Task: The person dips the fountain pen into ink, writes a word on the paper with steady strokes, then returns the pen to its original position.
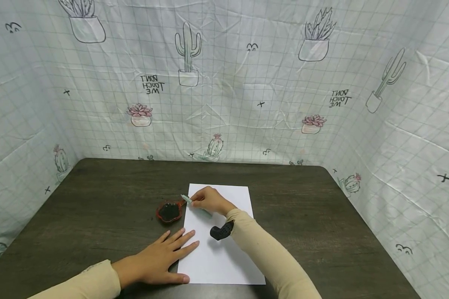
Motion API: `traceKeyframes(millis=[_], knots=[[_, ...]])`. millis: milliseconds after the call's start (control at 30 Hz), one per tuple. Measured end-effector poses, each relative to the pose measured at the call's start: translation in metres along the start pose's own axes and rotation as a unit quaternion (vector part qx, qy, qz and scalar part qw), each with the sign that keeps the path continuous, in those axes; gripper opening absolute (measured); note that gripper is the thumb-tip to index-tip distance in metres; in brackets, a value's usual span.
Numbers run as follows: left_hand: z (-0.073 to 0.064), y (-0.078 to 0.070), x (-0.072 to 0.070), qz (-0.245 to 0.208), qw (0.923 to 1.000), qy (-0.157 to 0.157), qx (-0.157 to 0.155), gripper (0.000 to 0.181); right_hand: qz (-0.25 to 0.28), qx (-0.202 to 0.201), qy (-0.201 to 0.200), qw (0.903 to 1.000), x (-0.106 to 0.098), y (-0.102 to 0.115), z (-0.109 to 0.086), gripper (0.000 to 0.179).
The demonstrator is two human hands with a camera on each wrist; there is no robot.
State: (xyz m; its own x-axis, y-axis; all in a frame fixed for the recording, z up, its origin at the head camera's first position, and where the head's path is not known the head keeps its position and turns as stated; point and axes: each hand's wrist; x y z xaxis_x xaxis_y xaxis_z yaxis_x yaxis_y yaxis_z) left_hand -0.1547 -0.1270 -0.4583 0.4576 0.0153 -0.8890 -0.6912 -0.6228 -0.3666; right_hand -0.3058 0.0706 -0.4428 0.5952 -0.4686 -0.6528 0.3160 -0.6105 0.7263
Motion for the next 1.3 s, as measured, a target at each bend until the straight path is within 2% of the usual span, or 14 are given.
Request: traceKeyframes(millis=[333,567,767,967,1133,1300], knots=[[0.001,0.001,0.0,-0.004,1.0,-0.002,0.002,0.081,0.059,-0.016,0.0,0.9981,-0.009,0.001,-0.006,0.018],[0.002,0.003,0.002,-0.003,1.0,-0.002,0.004,0.08,0.122,-0.014,0.002,0.9925,-0.014,0.003,-0.011,0.024],[0.002,0.004,0.004,-0.003,1.0,-0.003,0.005,0.08,0.163,-0.037,-0.011,0.9859,-0.016,0.008,-0.017,0.034],[0.002,0.004,0.003,-0.002,1.0,-0.002,0.003,0.08,0.191,-0.055,-0.021,0.9799,-0.017,0.009,-0.021,0.033],[0.002,0.003,0.003,-0.006,1.0,0.0,0.002,0.08,0.221,-0.068,-0.014,0.9729,-0.017,0.005,-0.022,0.036],[0.002,0.002,0.003,-0.009,1.0,0.001,0.002,0.08,0.264,-0.089,0.005,0.9605,-0.016,0.0,-0.023,0.037]])
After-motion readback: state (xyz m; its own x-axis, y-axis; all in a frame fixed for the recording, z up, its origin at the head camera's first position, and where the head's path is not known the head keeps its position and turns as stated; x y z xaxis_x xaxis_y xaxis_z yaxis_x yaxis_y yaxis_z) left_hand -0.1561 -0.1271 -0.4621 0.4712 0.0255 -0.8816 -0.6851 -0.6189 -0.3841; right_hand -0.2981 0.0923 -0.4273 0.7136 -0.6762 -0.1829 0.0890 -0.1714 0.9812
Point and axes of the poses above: each hand's wrist, its own z-axis towards the middle knuckle, its own x-axis out of the palm, y = z × x, and after that the axes turned 12 degrees about y, right-handed
